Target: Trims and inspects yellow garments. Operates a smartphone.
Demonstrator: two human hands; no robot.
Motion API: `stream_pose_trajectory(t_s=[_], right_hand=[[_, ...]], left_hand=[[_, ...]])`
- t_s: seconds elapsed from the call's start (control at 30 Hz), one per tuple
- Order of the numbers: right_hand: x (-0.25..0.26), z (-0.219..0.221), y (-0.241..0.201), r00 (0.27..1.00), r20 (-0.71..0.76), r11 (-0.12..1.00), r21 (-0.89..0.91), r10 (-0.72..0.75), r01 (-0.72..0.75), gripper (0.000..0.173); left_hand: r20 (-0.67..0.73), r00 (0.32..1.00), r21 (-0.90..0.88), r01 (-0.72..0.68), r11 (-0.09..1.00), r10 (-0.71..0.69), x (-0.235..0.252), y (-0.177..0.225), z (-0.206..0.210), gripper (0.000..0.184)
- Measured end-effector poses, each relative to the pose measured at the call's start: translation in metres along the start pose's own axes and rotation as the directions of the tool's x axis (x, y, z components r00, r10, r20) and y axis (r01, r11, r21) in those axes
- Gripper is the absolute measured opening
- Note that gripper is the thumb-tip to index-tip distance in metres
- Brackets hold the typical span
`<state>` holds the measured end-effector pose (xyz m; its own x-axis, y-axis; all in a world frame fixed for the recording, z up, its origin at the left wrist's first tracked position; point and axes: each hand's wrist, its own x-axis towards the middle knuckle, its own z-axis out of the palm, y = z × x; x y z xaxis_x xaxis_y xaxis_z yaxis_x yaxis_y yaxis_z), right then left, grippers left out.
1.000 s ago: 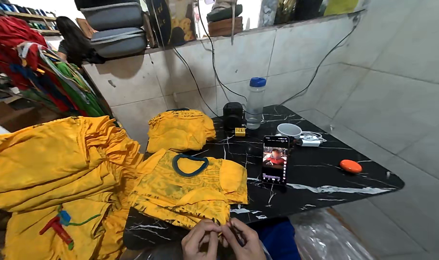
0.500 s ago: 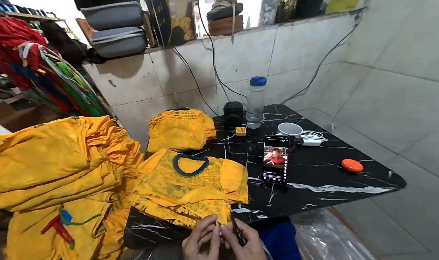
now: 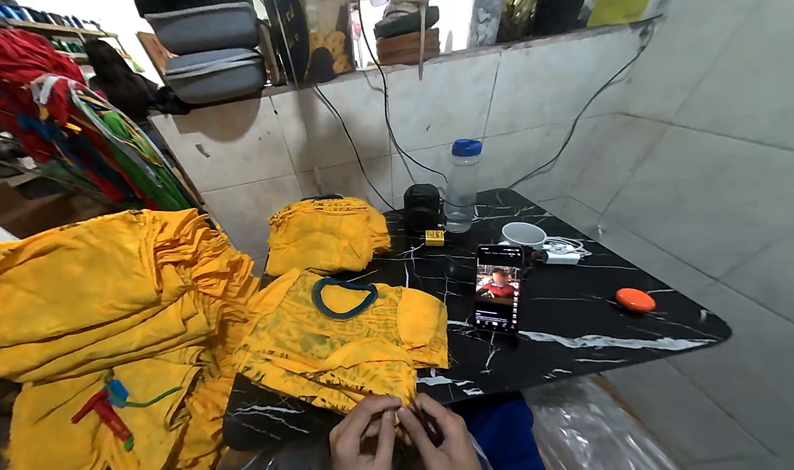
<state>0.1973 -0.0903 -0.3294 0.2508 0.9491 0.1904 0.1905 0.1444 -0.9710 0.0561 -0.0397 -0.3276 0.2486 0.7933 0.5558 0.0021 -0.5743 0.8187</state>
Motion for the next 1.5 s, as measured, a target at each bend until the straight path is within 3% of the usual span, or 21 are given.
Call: stream_pose_trajectory(t_s=[0.17,0.3,0.4,0.57,0.7,0.8,0.93,1.13,1.3,1.5], right_hand=[[0.000,-0.005,-0.001,0.996,0.089,0.991,0.129,0.023,-0.034,0.022],[-0.002,-0.008,-0.005,0.998,0.068,0.999,-0.040,-0.007,0.010,0.019],[-0.005,-0.009,-0.009,0.994,0.077,0.984,-0.151,-0.082,0.093,0.018],[-0.004,-0.016,-0.008,0.993,0.068,0.989,-0.109,-0.095,0.102,0.023],[0.000,-0.024,-0.002,0.990,0.049,0.958,-0.250,-0.133,0.141,0.051],[0.001,-0.025,0.002,0.972,0.043,0.918,-0.322,-0.230,0.231,0.036],[0.001,-0.025,0.004,0.961,0.092,0.908,-0.315,-0.259,0.275,0.033],[0.002,-0.014,0.006,0.964,0.033,0.918,-0.299,-0.263,0.260,0.034],[0.002,-0.007,-0.001,0.954,0.066,0.870,-0.396,-0.293,0.294,0.031],[0.006,-0.011,-0.008,0.953,-0.183,0.942,-0.278,-0.243,0.187,0.026]], left_hand=[[0.168,0.985,0.065,0.015,0.998,-0.026,0.005,0.006,-0.007,0.023],[0.297,0.955,0.220,-0.092,0.971,0.023,0.007,0.003,-0.011,0.028],[0.258,0.959,0.263,-0.187,0.947,0.117,0.009,-0.003,-0.015,0.012],[0.127,0.982,0.215,-0.162,0.963,0.137,0.011,-0.009,-0.019,0.005],[0.064,0.998,0.048,-0.022,0.999,0.019,0.014,-0.009,-0.022,0.003],[0.068,0.995,-0.119,0.086,0.989,-0.078,0.014,-0.010,-0.022,0.005],[0.081,0.982,-0.251,0.185,0.950,-0.170,0.013,-0.006,-0.021,0.004],[0.133,0.987,-0.231,0.115,0.966,-0.086,0.009,-0.012,-0.020,0.009],[0.143,0.987,-0.216,0.103,0.971,-0.073,0.005,-0.013,-0.019,0.007],[0.121,0.986,-0.271,0.141,0.952,-0.112,0.006,-0.010,-0.020,0.008]])
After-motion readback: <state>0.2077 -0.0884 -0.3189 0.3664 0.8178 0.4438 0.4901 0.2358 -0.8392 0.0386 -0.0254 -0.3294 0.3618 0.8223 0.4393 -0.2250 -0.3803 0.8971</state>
